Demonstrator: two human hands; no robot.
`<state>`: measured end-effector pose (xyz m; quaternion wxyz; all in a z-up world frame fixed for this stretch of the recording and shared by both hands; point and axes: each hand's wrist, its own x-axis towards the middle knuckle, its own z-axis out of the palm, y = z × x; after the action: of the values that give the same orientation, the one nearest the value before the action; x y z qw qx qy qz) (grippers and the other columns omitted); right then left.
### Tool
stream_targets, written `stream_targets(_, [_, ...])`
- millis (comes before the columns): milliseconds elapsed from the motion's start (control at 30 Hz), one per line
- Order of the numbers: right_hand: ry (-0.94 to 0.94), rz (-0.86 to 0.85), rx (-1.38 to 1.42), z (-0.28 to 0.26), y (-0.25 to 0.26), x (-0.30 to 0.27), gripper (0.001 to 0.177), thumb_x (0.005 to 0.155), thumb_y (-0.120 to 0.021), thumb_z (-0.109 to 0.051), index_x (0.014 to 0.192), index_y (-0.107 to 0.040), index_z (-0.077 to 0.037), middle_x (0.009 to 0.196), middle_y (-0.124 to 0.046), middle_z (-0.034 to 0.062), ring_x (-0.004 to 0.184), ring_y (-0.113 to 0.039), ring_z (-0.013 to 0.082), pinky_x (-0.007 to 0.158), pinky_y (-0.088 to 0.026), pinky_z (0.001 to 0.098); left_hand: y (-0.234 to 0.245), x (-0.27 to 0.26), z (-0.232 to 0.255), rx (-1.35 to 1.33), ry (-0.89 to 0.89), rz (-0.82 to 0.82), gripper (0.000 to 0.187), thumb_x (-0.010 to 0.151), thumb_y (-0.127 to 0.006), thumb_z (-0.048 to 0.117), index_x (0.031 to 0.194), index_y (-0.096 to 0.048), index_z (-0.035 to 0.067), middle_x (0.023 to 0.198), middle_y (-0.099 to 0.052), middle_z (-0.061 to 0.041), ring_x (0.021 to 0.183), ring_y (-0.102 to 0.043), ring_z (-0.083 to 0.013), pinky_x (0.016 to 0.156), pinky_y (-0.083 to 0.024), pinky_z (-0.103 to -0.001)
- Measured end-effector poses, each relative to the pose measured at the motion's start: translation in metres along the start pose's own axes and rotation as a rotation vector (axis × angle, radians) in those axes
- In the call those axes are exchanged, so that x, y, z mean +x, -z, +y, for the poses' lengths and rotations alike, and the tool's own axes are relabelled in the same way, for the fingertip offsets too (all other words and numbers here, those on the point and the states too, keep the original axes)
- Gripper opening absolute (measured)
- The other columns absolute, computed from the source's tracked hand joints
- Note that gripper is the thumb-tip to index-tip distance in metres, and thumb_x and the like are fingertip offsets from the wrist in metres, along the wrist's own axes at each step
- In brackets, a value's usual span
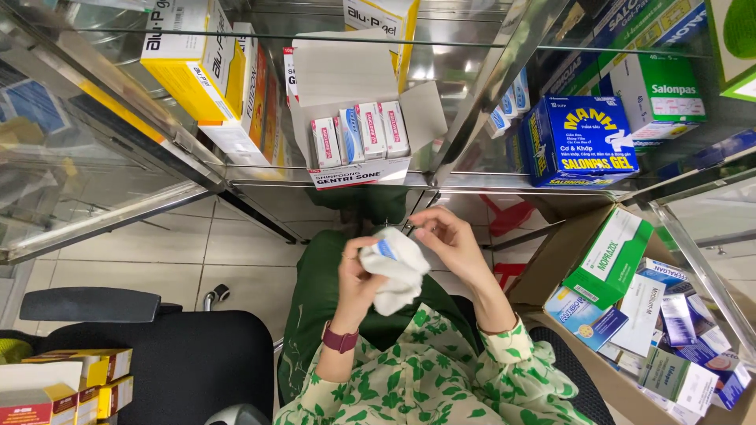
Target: Wiping down and organizing medicine boxes on a pharmacy shelf.
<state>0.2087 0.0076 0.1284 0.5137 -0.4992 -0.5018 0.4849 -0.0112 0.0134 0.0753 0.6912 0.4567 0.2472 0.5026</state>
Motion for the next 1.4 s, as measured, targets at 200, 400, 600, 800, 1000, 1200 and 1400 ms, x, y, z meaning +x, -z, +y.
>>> stream_targets(200, [-0.055, -0.106, -0.216, -0.039, -0.02, -0.014, 0.026, 0.09, -0.076, -0.009, 0.115, -0.071, -0.003, 0.092, -0.074, 0.0008, 0.085, -0.067, 0.0059, 0.07, -0.053, 0.0217, 0.025, 0.004, -0.01, 0.006, -0.123, 0.308, 0.032, 0.087, -0.067, -0.014, 0.113, -0.059, 0.003, 0.121, -0.068, -0.008, 0.11, -0.066, -0.014, 0.098, -0.052, -0.028])
stream_targets(400, [0.017, -0.165, -0.432, -0.065, -0.049, -0.013, 0.042, 0.081, -0.083, -0.009, 0.12, -0.069, -0.003, 0.089, -0.074, 0.0055, 0.075, -0.067, 0.0109, 0.065, -0.057, 0.0263, 0.039, 0.002, -0.021, -0.152, -0.109, 0.491, 0.017, 0.095, -0.064, -0.006, 0.108, -0.057, 0.002, 0.107, -0.066, -0.006, 0.097, -0.064, -0.0122, 0.087, -0.053, -0.028])
stream_targets(600, [0.2, 0.111, -0.367, -0.074, -0.046, 0.031, 0.031, 0.088, -0.079, -0.006, 0.117, -0.067, -0.005, 0.095, -0.078, 0.0051, 0.086, -0.075, 0.0104, 0.076, -0.06, 0.0272, 0.045, 0.01, 0.011, -0.27, -0.109, 0.651, 0.008, 0.104, -0.058, 0.011, 0.104, -0.052, 0.006, 0.103, -0.065, -0.005, 0.093, -0.065, -0.0125, 0.082, -0.055, -0.031])
stream_targets(800, [0.301, 0.294, -0.57, -0.08, -0.081, 0.151, 0.025, 0.08, -0.084, -0.016, 0.097, -0.069, -0.006, 0.067, -0.071, 0.0076, 0.059, -0.071, 0.0196, 0.058, -0.054, 0.0331, 0.04, 0.009, 0.008, -0.224, -0.083, 0.63, 0.009, 0.104, -0.058, 0.012, 0.107, -0.053, 0.006, 0.103, -0.063, -0.004, 0.093, -0.064, -0.0117, 0.081, -0.055, -0.03])
stream_targets(1000, [0.313, 0.322, -0.856, -0.053, -0.105, 0.201, 0.022, 0.081, -0.082, -0.024, 0.083, -0.071, -0.004, 0.07, -0.073, 0.0145, 0.068, -0.07, 0.0373, 0.066, -0.056, 0.0479, 0.041, 0.01, 0.011, -0.2, -0.056, 0.637, 0.01, 0.103, -0.059, 0.013, 0.107, -0.054, 0.005, 0.102, -0.064, -0.004, 0.091, -0.063, -0.0118, 0.08, -0.054, -0.029])
stream_targets(1200, [0.367, 0.4, -1.339, -0.035, -0.108, 0.206, 0.026, 0.066, -0.083, -0.02, 0.083, -0.071, -0.005, 0.099, -0.073, 0.0158, 0.093, -0.069, 0.0338, 0.069, -0.059, 0.0435, 0.039, 0.012, 0.011, -0.234, -0.068, 0.627, 0.011, 0.103, -0.059, 0.014, 0.109, -0.055, 0.005, 0.104, -0.064, -0.005, 0.092, -0.063, -0.012, 0.082, -0.054, -0.029])
stream_targets(1400, [0.43, 0.261, -1.21, -0.054, -0.122, 0.208, 0.062, 0.056, -0.094, -0.033, 0.101, -0.063, -0.004, 0.103, -0.059, 0.0126, 0.099, -0.06, 0.0326, 0.073, -0.053, 0.0455, 0.041, 0.014, -0.001, -0.226, -0.041, 0.629, 0.013, 0.102, -0.06, 0.013, 0.11, -0.056, 0.004, 0.105, -0.066, -0.006, 0.093, -0.065, -0.013, 0.082, -0.054, -0.03])
